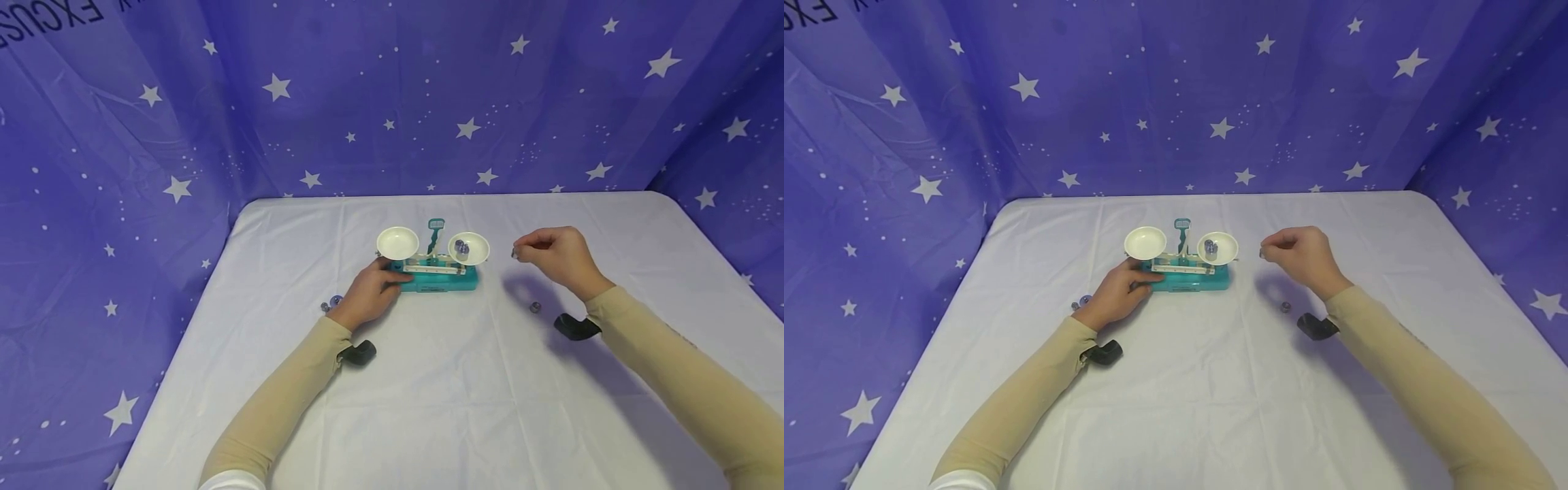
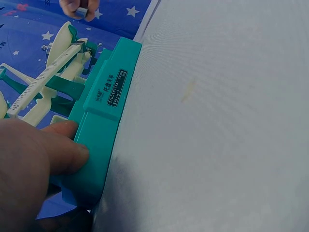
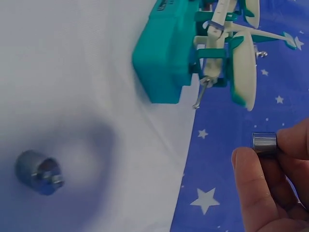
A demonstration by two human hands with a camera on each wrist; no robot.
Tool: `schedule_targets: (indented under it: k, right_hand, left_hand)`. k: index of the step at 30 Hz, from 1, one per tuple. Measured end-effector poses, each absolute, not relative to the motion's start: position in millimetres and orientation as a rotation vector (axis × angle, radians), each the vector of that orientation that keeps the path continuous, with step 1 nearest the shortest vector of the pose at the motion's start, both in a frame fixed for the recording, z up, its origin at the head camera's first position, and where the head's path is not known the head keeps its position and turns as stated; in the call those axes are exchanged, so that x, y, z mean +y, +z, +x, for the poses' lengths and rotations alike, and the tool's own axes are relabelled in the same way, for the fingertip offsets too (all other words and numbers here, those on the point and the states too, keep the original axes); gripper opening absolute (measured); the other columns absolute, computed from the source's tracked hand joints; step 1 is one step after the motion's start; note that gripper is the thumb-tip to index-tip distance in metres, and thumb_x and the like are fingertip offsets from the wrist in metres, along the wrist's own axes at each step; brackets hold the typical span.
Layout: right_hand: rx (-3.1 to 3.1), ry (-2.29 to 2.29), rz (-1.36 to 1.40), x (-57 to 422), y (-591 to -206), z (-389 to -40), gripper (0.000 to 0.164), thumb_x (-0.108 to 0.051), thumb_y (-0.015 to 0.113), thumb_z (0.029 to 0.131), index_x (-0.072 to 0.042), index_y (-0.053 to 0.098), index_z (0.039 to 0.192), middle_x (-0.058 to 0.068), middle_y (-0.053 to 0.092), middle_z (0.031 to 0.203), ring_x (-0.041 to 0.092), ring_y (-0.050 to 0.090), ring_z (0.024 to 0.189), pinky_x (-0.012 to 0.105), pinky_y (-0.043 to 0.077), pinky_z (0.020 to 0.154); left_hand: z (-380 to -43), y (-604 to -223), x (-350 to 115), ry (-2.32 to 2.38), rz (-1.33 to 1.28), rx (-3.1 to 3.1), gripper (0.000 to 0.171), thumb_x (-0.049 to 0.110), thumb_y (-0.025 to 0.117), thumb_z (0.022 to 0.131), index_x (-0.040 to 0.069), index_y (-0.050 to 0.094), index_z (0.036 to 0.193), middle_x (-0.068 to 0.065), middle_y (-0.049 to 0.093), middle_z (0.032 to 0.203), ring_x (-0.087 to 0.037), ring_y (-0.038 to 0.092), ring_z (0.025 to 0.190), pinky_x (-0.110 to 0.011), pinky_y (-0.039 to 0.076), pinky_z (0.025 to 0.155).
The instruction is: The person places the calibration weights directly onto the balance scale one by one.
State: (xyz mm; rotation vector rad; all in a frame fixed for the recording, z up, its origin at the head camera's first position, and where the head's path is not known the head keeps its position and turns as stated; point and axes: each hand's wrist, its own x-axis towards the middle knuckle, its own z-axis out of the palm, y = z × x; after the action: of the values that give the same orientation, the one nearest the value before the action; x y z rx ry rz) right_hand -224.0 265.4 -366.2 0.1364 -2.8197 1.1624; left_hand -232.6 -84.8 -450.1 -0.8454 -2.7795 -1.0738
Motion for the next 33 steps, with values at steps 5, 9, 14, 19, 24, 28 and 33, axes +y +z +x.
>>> schedule_targets:
  k: [5,9,14,19,24,28,33]
  right_hand:
    - [-2.81,1.177,0.171,256.0,-357.0,-228.3,0.023,-0.021,0.072,0.091,-0.003,0.08,0.102,0.006,0.08,0.094,-0.008,0.063,0.074,0.013,0.051,0.07]
    - [-2.805,1.189,0.196,247.1,-350.7,-232.8,0.023,-0.022,0.072,0.091,-0.003,0.08,0.102,0.009,0.079,0.097,-0.006,0.064,0.075,0.014,0.052,0.069]
    - [-2.797,1.165,0.207,236.1,-347.3,-240.8,0.02,-0.018,0.072,0.09,-0.003,0.08,0.1,0.013,0.079,0.096,-0.003,0.063,0.071,0.016,0.051,0.066]
    - [-2.791,1.151,0.217,225.1,-346.0,-248.0,0.018,-0.012,0.07,0.088,-0.001,0.08,0.098,0.015,0.079,0.097,0.001,0.063,0.072,0.017,0.051,0.065]
    - [-2.818,1.146,0.221,215.3,-342.2,-252.6,0.019,-0.014,0.069,0.09,-0.002,0.08,0.1,0.018,0.077,0.104,0.012,0.065,0.08,0.021,0.052,0.068]
    - [-2.845,1.168,0.22,209.1,-340.9,-255.8,0.021,-0.015,0.069,0.09,-0.002,0.08,0.102,0.019,0.077,0.107,0.016,0.066,0.085,0.021,0.052,0.069]
    - [-2.844,1.178,0.218,201.4,-342.7,-259.3,0.02,-0.013,0.07,0.089,-0.001,0.08,0.101,0.02,0.077,0.105,0.018,0.067,0.085,0.02,0.051,0.067]
  left_hand:
    - [-232.1,-449.2,-85.1,-1.078,-0.846,-2.779,0.031,0.006,0.058,0.095,0.01,0.078,0.118,-0.021,0.055,0.146,-0.036,0.052,0.139,-0.049,0.042,0.118]
    - [-231.8,-448.4,-85.2,-1.083,-0.844,-2.78,0.031,0.005,0.059,0.095,0.009,0.077,0.119,-0.022,0.054,0.147,-0.037,0.051,0.139,-0.05,0.042,0.118]
    - [-231.8,-448.5,-84.9,-1.084,-0.837,-2.793,0.031,0.006,0.059,0.095,0.01,0.077,0.12,-0.022,0.053,0.148,-0.037,0.05,0.141,-0.05,0.041,0.119]
    - [-232.2,-449.3,-84.6,-1.088,-0.846,-2.791,0.031,0.006,0.059,0.095,0.01,0.077,0.119,-0.022,0.053,0.148,-0.037,0.051,0.14,-0.049,0.041,0.118]
    - [-232.6,-450.1,-84.8,-1.089,-0.852,-2.776,0.031,0.006,0.059,0.094,0.009,0.077,0.118,-0.022,0.053,0.148,-0.037,0.051,0.139,-0.05,0.042,0.118]
    - [-232.6,-450.0,-84.8,-1.092,-0.85,-2.779,0.03,0.005,0.059,0.094,0.009,0.077,0.118,-0.022,0.053,0.147,-0.037,0.051,0.139,-0.05,0.042,0.118]
    - [-231.5,-449.4,-84.8,-1.099,-0.845,-2.776,0.03,0.005,0.06,0.094,0.008,0.077,0.118,-0.022,0.054,0.147,-0.038,0.052,0.139,-0.05,0.042,0.117]
